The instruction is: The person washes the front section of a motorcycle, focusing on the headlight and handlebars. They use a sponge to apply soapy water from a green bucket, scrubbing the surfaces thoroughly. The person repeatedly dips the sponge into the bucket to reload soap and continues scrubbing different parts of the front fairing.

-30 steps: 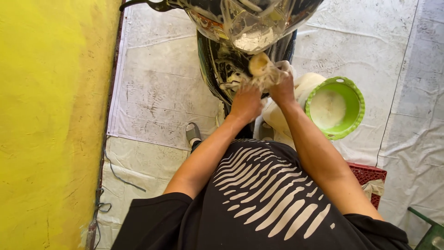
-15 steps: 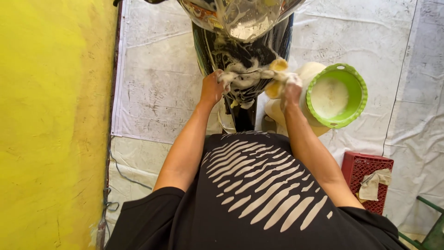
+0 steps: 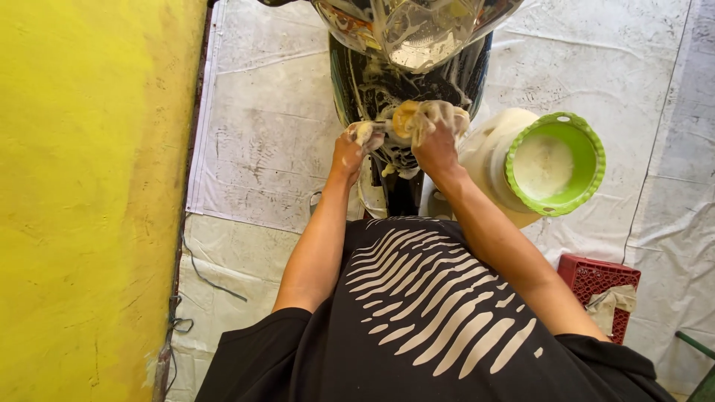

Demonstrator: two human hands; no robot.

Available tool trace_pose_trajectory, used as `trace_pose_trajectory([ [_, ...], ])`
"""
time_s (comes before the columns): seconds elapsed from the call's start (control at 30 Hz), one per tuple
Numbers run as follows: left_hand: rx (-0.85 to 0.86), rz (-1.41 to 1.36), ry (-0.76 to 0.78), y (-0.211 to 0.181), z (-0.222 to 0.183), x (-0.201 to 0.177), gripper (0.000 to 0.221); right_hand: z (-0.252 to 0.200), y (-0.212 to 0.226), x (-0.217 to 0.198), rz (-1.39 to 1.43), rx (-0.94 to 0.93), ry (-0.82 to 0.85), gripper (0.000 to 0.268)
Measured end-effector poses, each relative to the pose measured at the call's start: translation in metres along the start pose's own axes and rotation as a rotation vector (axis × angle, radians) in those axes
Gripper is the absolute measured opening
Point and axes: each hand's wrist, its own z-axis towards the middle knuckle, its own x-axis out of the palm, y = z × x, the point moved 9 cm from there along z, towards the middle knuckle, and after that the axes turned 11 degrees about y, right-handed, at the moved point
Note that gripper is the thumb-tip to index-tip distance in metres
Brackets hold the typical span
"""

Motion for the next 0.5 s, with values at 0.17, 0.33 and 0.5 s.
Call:
trace_pose_trajectory([
  [0.17, -0.072, 0.622, -0.009, -0.057, -0.012, 0.051, 0.044, 0.016, 0.062, -0.032, 0.178, 0.069, 0.493, 0.024],
  [0.33, -0.035, 0.808, -0.017, -0.036, 0.009, 0.036, 0.058, 0.014, 0.015, 0.031, -0.244, -0.006, 0.347, 0.026],
  [0.5, 0.012, 0.873, -0.140, -0.040, 0.002, 0.026, 0.047, 0.015, -0.012, 0.031, -0.281, 0.048, 0.159, 0.031],
])
